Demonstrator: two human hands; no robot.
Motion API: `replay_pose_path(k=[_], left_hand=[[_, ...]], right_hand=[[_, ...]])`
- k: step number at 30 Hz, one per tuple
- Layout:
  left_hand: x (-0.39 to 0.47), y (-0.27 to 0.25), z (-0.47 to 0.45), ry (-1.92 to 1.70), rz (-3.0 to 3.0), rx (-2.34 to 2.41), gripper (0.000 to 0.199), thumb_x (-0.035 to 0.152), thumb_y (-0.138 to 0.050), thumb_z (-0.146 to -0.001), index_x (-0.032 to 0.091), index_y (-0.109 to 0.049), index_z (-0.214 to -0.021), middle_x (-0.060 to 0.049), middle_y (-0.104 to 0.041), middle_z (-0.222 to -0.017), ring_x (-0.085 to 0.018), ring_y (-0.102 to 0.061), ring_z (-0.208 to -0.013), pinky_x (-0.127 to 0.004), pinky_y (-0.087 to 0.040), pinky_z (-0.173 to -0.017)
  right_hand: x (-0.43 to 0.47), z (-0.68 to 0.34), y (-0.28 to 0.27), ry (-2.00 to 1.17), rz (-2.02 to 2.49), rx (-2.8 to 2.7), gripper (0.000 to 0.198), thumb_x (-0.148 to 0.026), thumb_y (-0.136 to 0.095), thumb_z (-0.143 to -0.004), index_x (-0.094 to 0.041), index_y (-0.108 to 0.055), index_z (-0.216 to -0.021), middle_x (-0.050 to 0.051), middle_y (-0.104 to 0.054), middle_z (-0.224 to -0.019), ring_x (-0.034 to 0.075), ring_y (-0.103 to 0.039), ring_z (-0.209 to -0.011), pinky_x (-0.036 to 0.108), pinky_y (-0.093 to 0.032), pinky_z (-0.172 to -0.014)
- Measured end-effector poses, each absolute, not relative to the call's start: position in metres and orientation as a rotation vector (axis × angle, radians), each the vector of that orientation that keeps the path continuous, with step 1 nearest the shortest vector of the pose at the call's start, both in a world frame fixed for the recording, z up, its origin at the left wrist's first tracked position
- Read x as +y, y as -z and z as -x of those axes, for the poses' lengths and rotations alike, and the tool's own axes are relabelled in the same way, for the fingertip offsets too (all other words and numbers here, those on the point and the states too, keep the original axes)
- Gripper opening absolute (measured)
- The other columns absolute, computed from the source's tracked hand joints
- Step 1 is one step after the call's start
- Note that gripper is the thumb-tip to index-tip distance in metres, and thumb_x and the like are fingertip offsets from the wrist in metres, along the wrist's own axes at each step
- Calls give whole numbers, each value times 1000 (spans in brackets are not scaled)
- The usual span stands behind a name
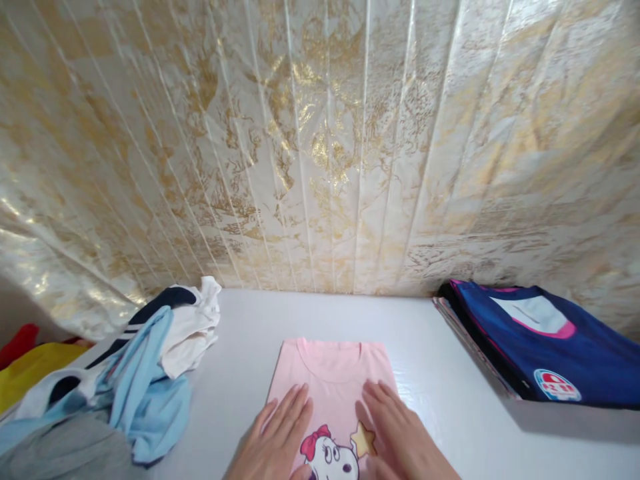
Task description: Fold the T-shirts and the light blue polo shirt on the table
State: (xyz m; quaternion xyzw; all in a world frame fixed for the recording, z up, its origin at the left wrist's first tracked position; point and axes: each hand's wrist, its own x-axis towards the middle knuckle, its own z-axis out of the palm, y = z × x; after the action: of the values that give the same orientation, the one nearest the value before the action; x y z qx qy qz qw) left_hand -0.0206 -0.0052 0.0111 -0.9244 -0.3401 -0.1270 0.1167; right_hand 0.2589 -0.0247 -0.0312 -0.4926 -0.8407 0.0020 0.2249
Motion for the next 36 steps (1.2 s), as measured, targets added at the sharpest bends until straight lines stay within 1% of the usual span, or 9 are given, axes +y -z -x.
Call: replay_pose_path(k=[3,4,6,8,10,18,25,31,36], left_hand=[[17,-33,-17,498,2845,-1121,55,27,-53,-83,19,-39,-135,-8,-47,-137,-25,-43,-122,-34,-35,-96],[28,-42,-34,527,2870,-1257,46,22,-52,-83,20,-44,-129,-6,-53,-130,-23,-47,-116,-34,-36,-94],[53,-57,-71,571,2891,-1463,24,17,-51,-84,22,-57,-107,-3,-62,-107,-21,-53,-99,-33,-39,-86],[78,-66,-103,595,2849,-1571,10,16,-51,-85,19,-59,-88,-3,-63,-93,-21,-54,-91,-33,-40,-80],[97,-66,-124,610,2816,-1615,8,17,-52,-85,18,-59,-80,-4,-62,-87,-22,-54,-87,-33,-40,-75],[114,-40,-127,594,2894,-1657,18,30,-55,-87,20,-58,-73,-1,-62,-79,-20,-54,-81,-31,-36,-70],[116,-35,-128,659,2992,-1657,29,36,-50,-91,21,-60,-68,1,-64,-77,-19,-53,-81,-33,-32,-72],[120,-31,-127,740,3070,-1594,19,30,-54,-89,22,-61,-74,4,-65,-81,-17,-53,-85,-34,-29,-77],[121,-31,-128,808,3071,-1592,15,27,-53,-90,22,-60,-77,5,-63,-76,-16,-53,-79,-34,-28,-78]], right_hand=[[-2,-283,-8,-280,1602,-2087,37,-33,-47,-87,-19,-55,-120,11,-58,-124,26,-51,-114,40,-42,-94],[9,-289,-18,-336,1655,-2021,31,-28,-46,-86,-19,-58,-113,10,-61,-115,25,-54,-106,39,-43,-90],[30,-299,-28,-400,1706,-1923,24,-22,-46,-83,-17,-61,-100,9,-64,-99,23,-56,-93,37,-44,-84],[50,-303,-28,-445,1708,-1862,20,-19,-46,-81,-17,-62,-94,7,-63,-89,21,-56,-86,35,-43,-79],[64,-303,-25,-503,1682,-1833,18,-19,-46,-80,-19,-62,-88,4,-62,-84,20,-55,-81,33,-43,-76],[77,-300,-23,-564,1601,-1865,10,-18,-51,-79,-20,-59,-74,2,-59,-78,19,-52,-82,31,-39,-75],[75,-298,-18,-499,1598,-1847,12,-18,-46,-85,-21,-52,-75,2,-56,-79,19,-50,-79,32,-39,-74],[75,-299,-19,-485,1566,-1857,15,-21,-44,-88,-21,-53,-76,3,-56,-82,19,-50,-83,34,-39,-77],[76,-299,-23,-538,1529,-1886,21,-29,-43,-90,-22,-60,-80,4,-58,-97,19,-49,-93,37,-37,-87]])
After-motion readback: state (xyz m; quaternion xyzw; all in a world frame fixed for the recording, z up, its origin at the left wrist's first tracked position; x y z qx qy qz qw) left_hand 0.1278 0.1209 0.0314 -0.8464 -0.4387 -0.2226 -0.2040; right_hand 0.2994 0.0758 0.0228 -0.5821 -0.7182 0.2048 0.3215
